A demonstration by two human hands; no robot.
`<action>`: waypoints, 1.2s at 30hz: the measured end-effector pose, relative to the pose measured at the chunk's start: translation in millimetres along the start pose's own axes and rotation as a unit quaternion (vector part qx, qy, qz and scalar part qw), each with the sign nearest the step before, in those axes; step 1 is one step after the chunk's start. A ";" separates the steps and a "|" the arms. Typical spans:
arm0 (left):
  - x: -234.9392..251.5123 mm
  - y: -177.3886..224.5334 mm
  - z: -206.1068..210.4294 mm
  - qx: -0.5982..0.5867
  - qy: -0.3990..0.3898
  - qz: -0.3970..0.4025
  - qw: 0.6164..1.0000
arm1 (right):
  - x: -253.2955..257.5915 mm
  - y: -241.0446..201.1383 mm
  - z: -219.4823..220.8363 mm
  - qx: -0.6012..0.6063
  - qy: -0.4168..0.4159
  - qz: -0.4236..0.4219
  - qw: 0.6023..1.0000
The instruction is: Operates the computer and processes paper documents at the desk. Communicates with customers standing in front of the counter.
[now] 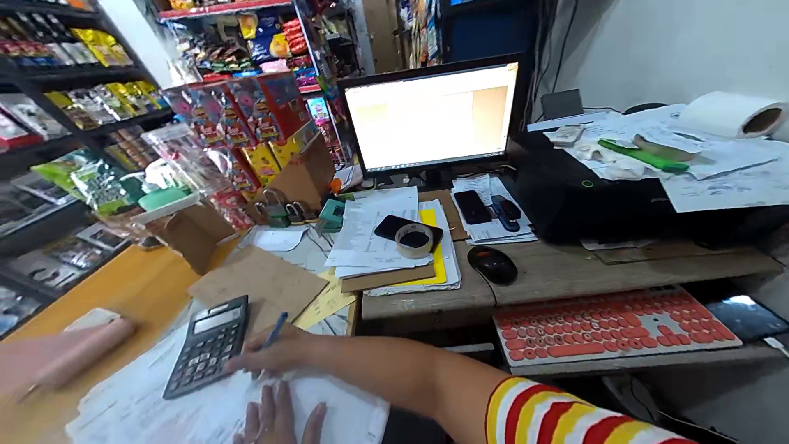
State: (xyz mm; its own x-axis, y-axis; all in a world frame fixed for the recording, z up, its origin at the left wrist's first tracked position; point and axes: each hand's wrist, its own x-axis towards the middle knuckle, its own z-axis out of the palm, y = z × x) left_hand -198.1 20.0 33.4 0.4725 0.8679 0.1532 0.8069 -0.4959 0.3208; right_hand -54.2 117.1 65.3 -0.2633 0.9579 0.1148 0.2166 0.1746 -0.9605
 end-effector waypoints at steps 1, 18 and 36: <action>-0.5 0.3 -0.2 -0.003 0.003 0.001 1.000 | -0.7 -1.0 0.1 -0.010 -0.005 0.000 1.000; 1.4 14.3 -0.6 -0.044 -0.033 -0.065 0.996 | -0.3 20.1 1.3 -0.097 0.069 -0.050 0.992; -0.3 15.1 0.2 -0.035 -0.029 -0.055 0.997 | 3.8 26.2 -0.1 -0.170 0.038 -0.091 0.981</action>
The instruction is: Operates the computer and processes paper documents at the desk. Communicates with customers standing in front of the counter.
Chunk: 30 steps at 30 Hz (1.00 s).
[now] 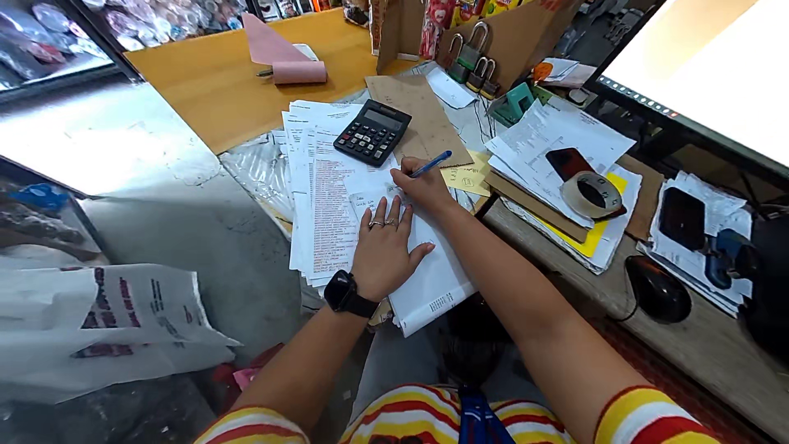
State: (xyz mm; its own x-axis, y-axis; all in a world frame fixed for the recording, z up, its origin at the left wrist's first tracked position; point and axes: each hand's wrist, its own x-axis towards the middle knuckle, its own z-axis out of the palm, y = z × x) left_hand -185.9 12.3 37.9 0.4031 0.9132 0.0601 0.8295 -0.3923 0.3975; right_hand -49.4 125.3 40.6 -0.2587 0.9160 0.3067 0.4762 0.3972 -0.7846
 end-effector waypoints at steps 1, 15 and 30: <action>0.2 0.0 0.2 0.001 -0.001 0.000 1.000 | 0.1 0.7 -0.2 0.003 0.000 -0.003 1.000; 2.0 0.5 -6.0 0.009 -0.028 -0.018 0.999 | 3.5 -1.9 2.1 0.017 0.026 0.027 0.999; 1.4 9.5 -19.2 -0.025 -0.049 -0.031 0.998 | 3.5 -11.7 -6.9 0.107 0.059 0.115 0.986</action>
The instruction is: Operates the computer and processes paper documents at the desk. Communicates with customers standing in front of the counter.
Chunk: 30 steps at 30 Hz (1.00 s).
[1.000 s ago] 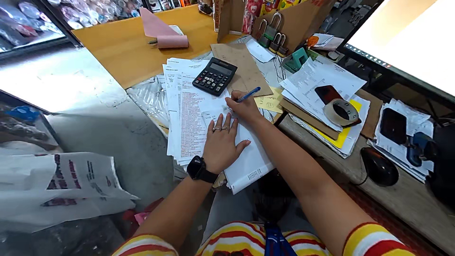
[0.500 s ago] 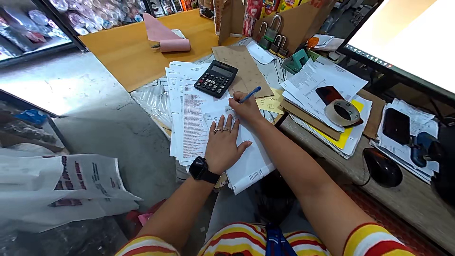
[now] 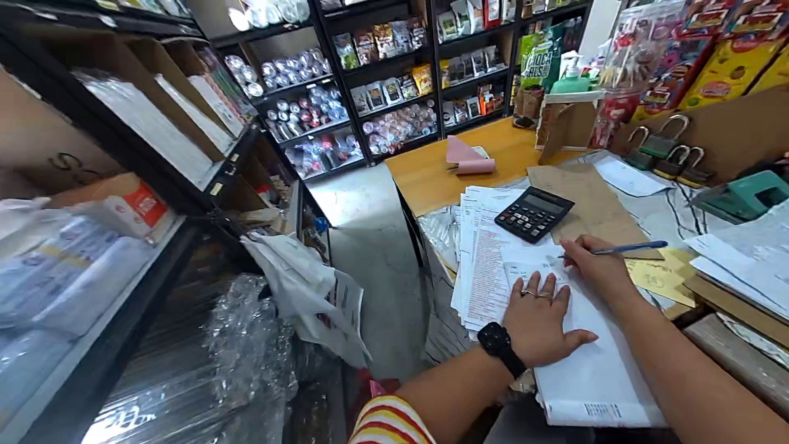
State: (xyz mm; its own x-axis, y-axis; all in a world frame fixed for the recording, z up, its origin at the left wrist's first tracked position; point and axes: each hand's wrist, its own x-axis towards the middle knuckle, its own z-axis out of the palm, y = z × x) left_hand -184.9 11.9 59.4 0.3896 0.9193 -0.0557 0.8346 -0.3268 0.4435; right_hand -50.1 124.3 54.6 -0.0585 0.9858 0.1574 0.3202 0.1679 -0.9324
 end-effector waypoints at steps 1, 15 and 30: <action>-0.2 0.1 -0.1 0.002 0.000 -0.001 1.000 | -1.1 0.6 0.3 0.034 -0.003 -0.007 0.999; 2.5 4.6 0.1 0.032 -0.013 -0.020 0.999 | -11.6 -14.1 -76.9 -0.280 -0.034 0.020 0.959; 3.8 3.4 1.2 0.032 0.002 -0.024 0.999 | -10.9 -19.2 -80.1 -0.327 -0.110 0.138 0.929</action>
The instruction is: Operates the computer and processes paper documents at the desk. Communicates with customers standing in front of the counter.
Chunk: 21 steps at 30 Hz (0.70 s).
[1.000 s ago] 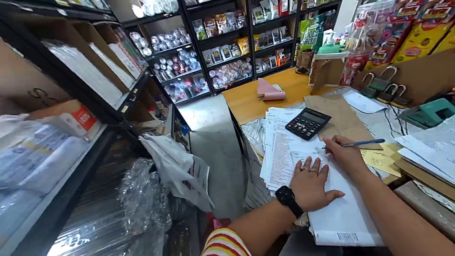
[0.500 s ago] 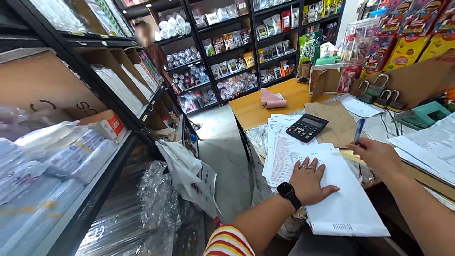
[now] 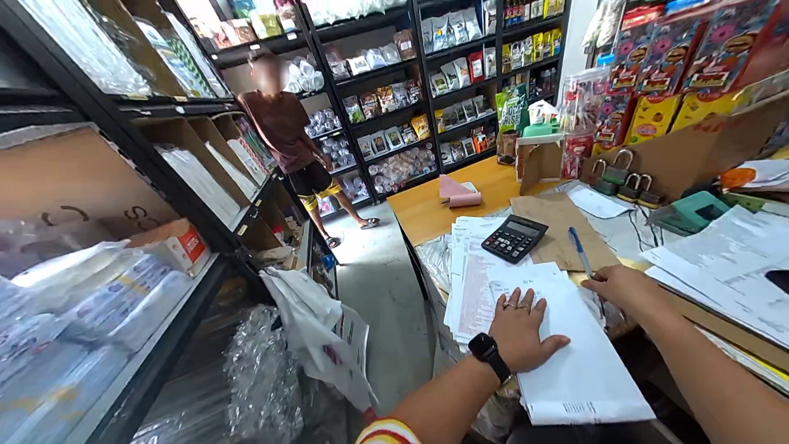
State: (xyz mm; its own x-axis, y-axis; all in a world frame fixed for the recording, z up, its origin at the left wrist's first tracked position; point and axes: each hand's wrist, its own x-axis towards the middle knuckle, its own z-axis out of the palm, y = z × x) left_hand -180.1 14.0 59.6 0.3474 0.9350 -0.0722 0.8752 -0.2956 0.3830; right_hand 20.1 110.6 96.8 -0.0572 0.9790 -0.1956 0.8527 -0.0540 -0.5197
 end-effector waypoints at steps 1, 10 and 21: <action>0.4 -0.3 0.3 0.000 0.001 0.001 1.000 | -0.1 -0.9 0.7 0.016 0.018 -0.006 1.000; -1.0 -1.0 3.3 -0.001 0.024 -0.002 1.000 | -14.1 -2.6 15.9 0.089 0.055 -0.165 0.981; 4.5 -19.1 22.7 0.038 0.127 0.090 0.987 | -68.8 61.4 -34.8 0.064 0.123 -0.170 0.976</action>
State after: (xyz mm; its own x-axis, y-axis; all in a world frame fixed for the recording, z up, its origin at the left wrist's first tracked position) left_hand -187.6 19.4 31.1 0.4129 0.8819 0.2277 0.8326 -0.4668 0.2981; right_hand 94.5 46.8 107.3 -0.1860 0.9612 0.2036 0.7337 0.2737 -0.6218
